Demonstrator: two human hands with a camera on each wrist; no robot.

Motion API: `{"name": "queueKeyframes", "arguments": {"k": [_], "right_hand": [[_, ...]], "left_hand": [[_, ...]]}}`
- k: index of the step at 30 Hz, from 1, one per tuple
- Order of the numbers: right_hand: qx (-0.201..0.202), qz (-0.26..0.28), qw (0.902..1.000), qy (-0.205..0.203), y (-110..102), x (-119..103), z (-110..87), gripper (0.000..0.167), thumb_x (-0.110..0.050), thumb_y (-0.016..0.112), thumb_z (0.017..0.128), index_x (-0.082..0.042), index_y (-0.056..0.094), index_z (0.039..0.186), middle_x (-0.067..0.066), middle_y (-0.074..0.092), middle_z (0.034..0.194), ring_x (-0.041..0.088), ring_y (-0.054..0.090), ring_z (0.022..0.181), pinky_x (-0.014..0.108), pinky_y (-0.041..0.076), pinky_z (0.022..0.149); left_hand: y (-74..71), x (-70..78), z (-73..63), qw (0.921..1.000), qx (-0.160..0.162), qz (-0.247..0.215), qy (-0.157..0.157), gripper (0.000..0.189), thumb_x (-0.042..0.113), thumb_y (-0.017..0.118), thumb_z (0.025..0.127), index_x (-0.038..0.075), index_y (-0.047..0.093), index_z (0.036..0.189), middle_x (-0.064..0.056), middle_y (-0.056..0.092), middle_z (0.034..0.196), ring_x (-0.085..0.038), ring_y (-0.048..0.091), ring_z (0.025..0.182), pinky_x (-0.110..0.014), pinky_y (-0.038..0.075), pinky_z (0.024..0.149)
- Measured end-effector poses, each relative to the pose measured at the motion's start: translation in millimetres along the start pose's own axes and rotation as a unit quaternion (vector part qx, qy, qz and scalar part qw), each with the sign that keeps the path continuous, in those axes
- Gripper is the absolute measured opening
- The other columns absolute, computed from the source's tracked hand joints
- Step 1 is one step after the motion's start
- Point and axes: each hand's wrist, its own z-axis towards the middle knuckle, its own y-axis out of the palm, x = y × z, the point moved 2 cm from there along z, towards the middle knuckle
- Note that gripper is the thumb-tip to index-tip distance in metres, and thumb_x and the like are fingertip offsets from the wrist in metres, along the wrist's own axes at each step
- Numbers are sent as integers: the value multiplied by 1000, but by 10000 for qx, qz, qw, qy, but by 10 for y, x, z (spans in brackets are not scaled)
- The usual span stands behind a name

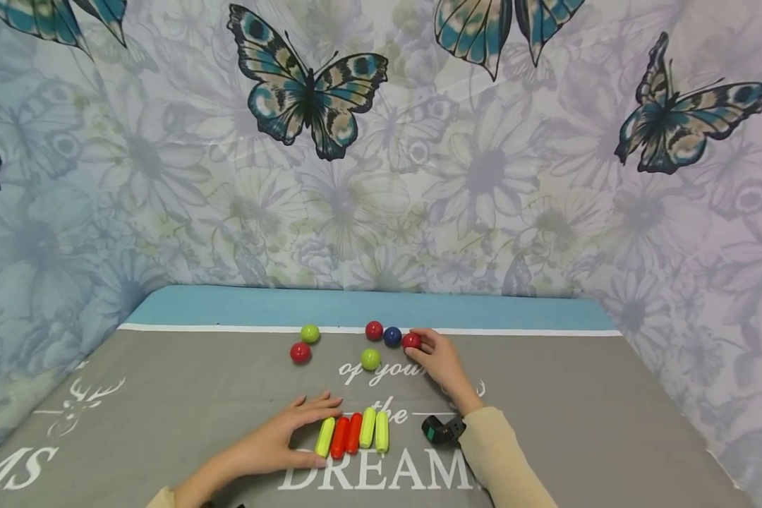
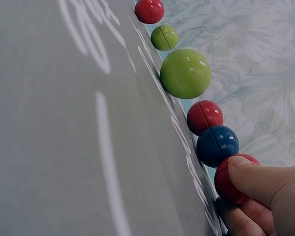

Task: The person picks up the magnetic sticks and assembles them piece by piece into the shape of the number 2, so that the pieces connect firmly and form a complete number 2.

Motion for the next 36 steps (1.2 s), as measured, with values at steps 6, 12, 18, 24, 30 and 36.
{"name": "queueKeyframes", "arguments": {"k": [6, 12, 18, 24, 30, 36], "right_hand": [[47, 65, 10000, 15, -18, 4, 27, 40, -2, 68, 85, 6, 56, 121, 26, 57, 117, 34, 56, 109, 36, 45, 89], [27, -63, 9999, 125, -35, 8, -1, 40, -3, 68, 85, 5, 57, 122, 25, 58, 117, 33, 55, 109, 35, 44, 90], [9, 32, 10000, 70, -44, 0, -3, 41, -6, 68, 86, 5, 56, 123, 25, 56, 119, 34, 54, 111, 36, 43, 91], [-72, 247, 9996, 129, -26, 1, -46, 41, -4, 67, 86, 7, 55, 123, 26, 56, 118, 35, 55, 110, 34, 45, 89], [46, 295, 9996, 21, -45, 9, -30, 39, -2, 66, 86, 8, 55, 122, 28, 56, 117, 36, 55, 109, 34, 46, 88], [-59, 313, 9993, 217, -38, 0, -22, 41, -7, 67, 87, 6, 55, 124, 26, 56, 119, 35, 54, 110, 35, 45, 89]], "left_hand": [[-40, 14, 50, 9999, -104, 32, -102, 66, 43, 72, 79, 12, 51, 134, -2, 41, 142, -25, 24, 136, -56, 7, 106], [-21, 6, 61, 9995, -249, 95, -171, 68, 46, 71, 80, 13, 50, 136, -1, 40, 143, -24, 23, 136, -56, 8, 105], [-17, -1, 65, 9998, -170, 18, -123, 67, 44, 72, 80, 13, 51, 135, -1, 40, 143, -24, 22, 136, -56, 7, 106], [-7, 12, 25, 9997, -142, -88, -194, 63, 45, 73, 78, 17, 53, 132, 0, 41, 142, -24, 24, 136, -56, 8, 105], [-11, 29, 33, 9993, -11, -306, -200, 55, 42, 75, 77, 23, 56, 126, 2, 43, 141, -23, 25, 135, -55, 7, 106], [-22, 41, 19, 9983, 172, -484, -264, 54, 39, 76, 77, 20, 57, 124, 1, 46, 138, -24, 28, 134, -55, 8, 106]]}}
